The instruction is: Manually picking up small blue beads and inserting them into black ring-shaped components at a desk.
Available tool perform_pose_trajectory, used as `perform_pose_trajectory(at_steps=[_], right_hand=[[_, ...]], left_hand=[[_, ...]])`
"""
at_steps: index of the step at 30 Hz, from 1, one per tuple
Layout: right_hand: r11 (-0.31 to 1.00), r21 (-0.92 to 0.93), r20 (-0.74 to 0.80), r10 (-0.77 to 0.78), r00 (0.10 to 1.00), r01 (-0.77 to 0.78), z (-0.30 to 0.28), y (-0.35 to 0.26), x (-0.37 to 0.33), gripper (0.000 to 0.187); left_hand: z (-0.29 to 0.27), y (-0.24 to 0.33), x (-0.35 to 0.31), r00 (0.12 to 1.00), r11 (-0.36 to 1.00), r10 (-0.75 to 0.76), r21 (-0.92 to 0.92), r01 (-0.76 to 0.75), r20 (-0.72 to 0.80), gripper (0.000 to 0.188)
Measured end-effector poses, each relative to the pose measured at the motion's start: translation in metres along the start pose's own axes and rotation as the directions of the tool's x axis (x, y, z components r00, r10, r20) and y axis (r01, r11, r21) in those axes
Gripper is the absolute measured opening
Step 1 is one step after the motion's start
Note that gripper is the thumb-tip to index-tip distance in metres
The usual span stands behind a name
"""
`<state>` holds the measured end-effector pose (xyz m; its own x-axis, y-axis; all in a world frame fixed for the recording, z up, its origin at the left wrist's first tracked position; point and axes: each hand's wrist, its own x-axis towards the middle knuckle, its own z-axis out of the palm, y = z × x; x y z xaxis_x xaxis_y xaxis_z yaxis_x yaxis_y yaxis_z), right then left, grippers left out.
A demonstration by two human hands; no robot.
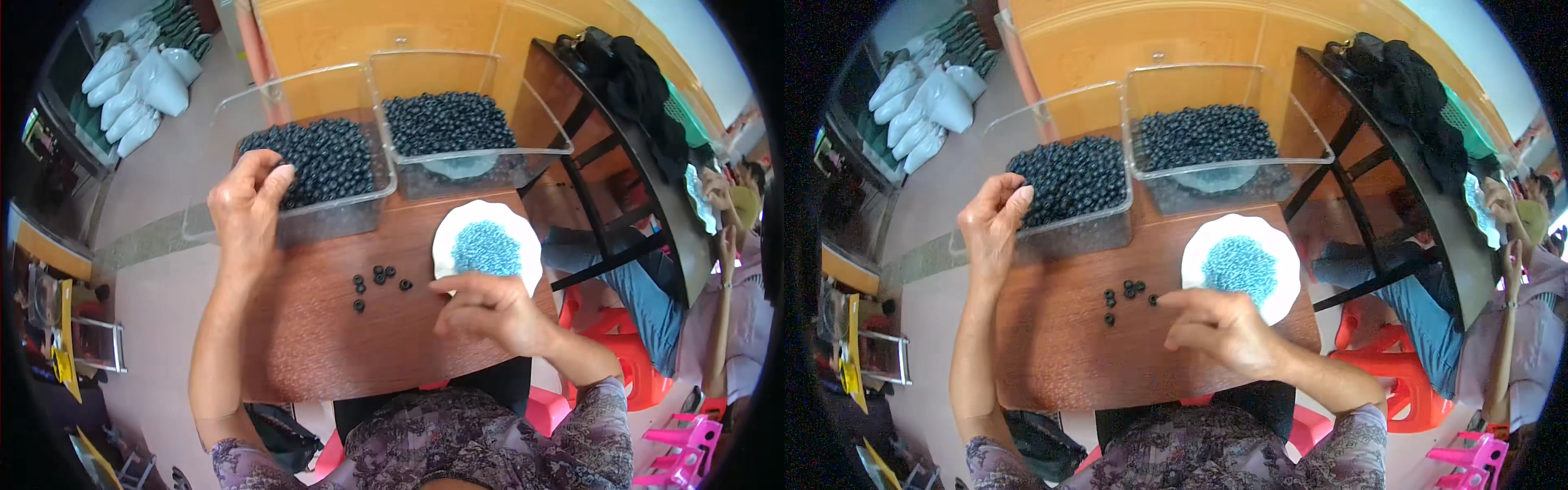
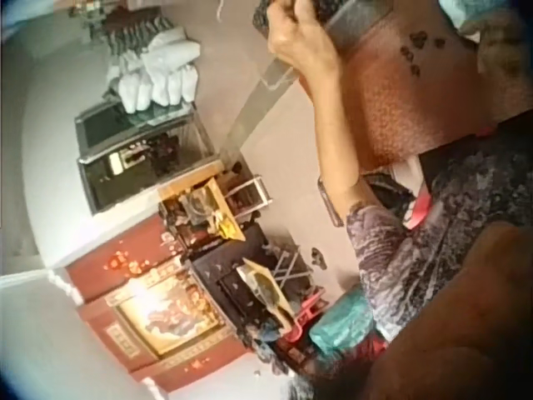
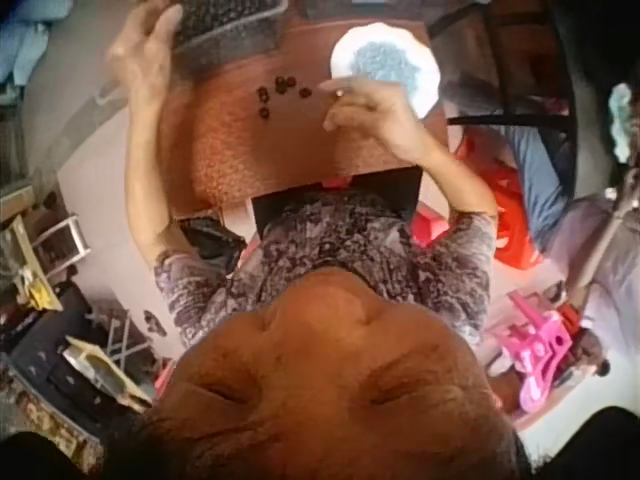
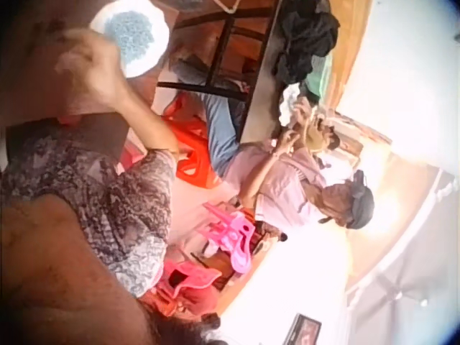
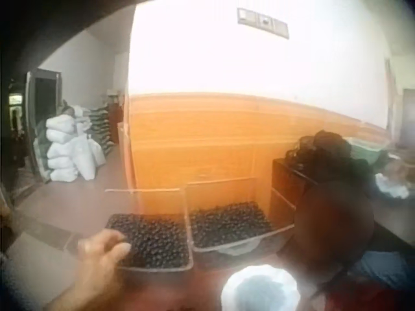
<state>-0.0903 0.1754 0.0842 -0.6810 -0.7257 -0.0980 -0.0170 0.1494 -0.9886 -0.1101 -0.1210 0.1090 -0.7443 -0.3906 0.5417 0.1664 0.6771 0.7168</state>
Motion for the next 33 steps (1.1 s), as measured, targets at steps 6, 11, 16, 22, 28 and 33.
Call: perform_pose_trajectory(at_steps=[6, 11, 16, 22, 28, 33], right_hand=[[0.955, -0.223, -0.481, -0.281, 0.831, 0.194, -0.070, -0.048, 0.031, 0.022], [0.955, -0.286, -0.516, -0.226, 0.826, 0.082, -0.131, -0.056, 0.106, 0.014], [0.783, -0.617, -0.269, -0.295, 0.917, 0.071, -0.170, -0.011, 0.190, 0.015], [0.418, -0.906, -0.039, -0.250, 0.967, 0.072, -0.175, 0.010, 0.247, 0.019], [-0.016, -0.962, 0.271, -0.170, 0.947, 0.272, -0.183, 0.039, 0.288, 0.022], [-0.116, -0.960, 0.266, -0.073, 0.961, 0.256, -0.175, 0.037, 0.293, 0.014]], left_hand=[[0.010, 0.012, -0.021, 0.870, 0.820, 0.493, 0.325, -0.471, 0.016, 0.039], [0.019, 0.000, -0.101, 0.866, 0.929, 0.334, 0.027, -0.369, 0.372, 0.023], [0.015, -0.016, -0.139, 0.911, 0.998, 0.019, 0.041, -0.039, 0.413, 0.023], [0.020, -0.028, -0.149, 0.923, 0.994, -0.103, 0.079, 0.080, 0.370, 0.020], [0.027, -0.038, -0.145, 0.931, 0.987, -0.154, 0.089, 0.132, 0.332, 0.016], [0.027, -0.041, -0.139, 0.927, 0.969, -0.245, 0.037, 0.245, 0.282, 0.017]])
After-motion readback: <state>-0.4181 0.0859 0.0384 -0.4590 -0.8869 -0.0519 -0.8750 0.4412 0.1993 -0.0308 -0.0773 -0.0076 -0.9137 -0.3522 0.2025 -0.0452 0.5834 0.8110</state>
